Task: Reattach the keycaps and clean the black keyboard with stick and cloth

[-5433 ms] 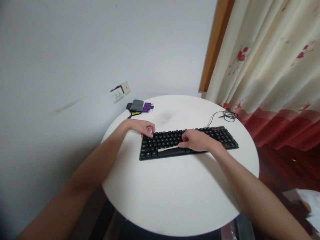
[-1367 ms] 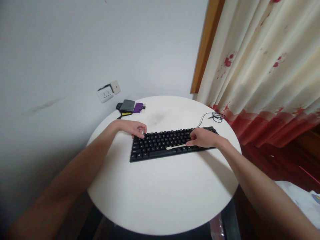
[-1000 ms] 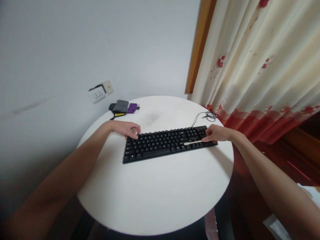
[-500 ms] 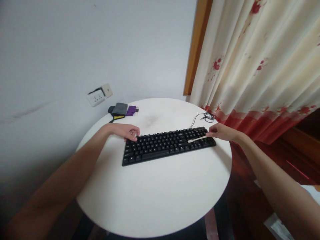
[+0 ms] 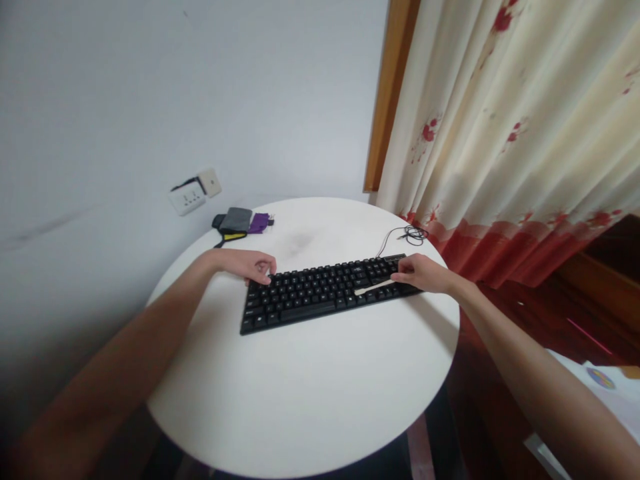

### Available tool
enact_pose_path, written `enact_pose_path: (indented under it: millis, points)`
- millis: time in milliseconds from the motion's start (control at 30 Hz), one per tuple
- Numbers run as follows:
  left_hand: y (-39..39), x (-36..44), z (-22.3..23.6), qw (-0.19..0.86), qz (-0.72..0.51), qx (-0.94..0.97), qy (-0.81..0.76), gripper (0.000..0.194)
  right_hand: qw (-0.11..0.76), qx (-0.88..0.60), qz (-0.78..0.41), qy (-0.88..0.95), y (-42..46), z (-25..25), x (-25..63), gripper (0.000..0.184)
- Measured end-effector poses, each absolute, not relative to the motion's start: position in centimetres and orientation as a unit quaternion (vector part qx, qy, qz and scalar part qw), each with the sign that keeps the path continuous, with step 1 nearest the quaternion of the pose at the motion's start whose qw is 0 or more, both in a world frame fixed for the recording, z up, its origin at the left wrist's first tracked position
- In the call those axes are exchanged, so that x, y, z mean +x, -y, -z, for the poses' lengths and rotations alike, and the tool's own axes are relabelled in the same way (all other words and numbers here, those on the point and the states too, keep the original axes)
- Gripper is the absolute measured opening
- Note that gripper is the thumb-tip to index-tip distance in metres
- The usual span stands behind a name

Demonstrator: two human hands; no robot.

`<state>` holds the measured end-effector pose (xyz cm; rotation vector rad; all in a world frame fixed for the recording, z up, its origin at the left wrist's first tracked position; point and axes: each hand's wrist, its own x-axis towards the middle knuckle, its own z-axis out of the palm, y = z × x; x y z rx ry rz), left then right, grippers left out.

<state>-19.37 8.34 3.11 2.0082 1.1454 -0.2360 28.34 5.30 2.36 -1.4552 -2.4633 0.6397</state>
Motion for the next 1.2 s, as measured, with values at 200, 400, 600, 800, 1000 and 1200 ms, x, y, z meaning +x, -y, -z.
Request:
enact_pose_path:
  millis: [200, 400, 600, 800, 1000, 1200]
  points:
    - [-8.4, -19.3, -3.2, 0.391, 0.098, 0.795, -0.453, 0.058, 0.098, -0.530, -0.219, 0.814, -5.5, -2.8, 31.9, 0.054]
    - [-8.6, -19.0, -3.2, 0.389, 0.102, 0.792, -0.459, 0.054, 0.108, -0.562, -0.220, 0.790, -5.7, -2.9, 35.0, 0.057]
    - [-8.7, -19.0, -3.3, 0.393, 0.104, 0.788, -0.462, 0.052, 0.117, -0.589, -0.230, 0.766, -6.2, -3.0, 37.2, 0.060]
    - [-8.7, -19.0, -3.4, 0.403, 0.102, 0.787, -0.455, 0.053, 0.116, -0.588, -0.206, 0.774, -6.7, -2.6, 36.5, 0.056]
    - [-8.6, -18.8, -3.5, 0.396, 0.106, 0.790, -0.457, 0.056, 0.124, -0.592, -0.199, 0.771, -6.4, -2.7, 37.3, 0.056]
    - [-8.4, -18.7, -3.6, 0.388, 0.105, 0.785, -0.471, 0.056, 0.105, -0.640, -0.231, 0.725, -5.8, -3.5, 39.7, 0.057]
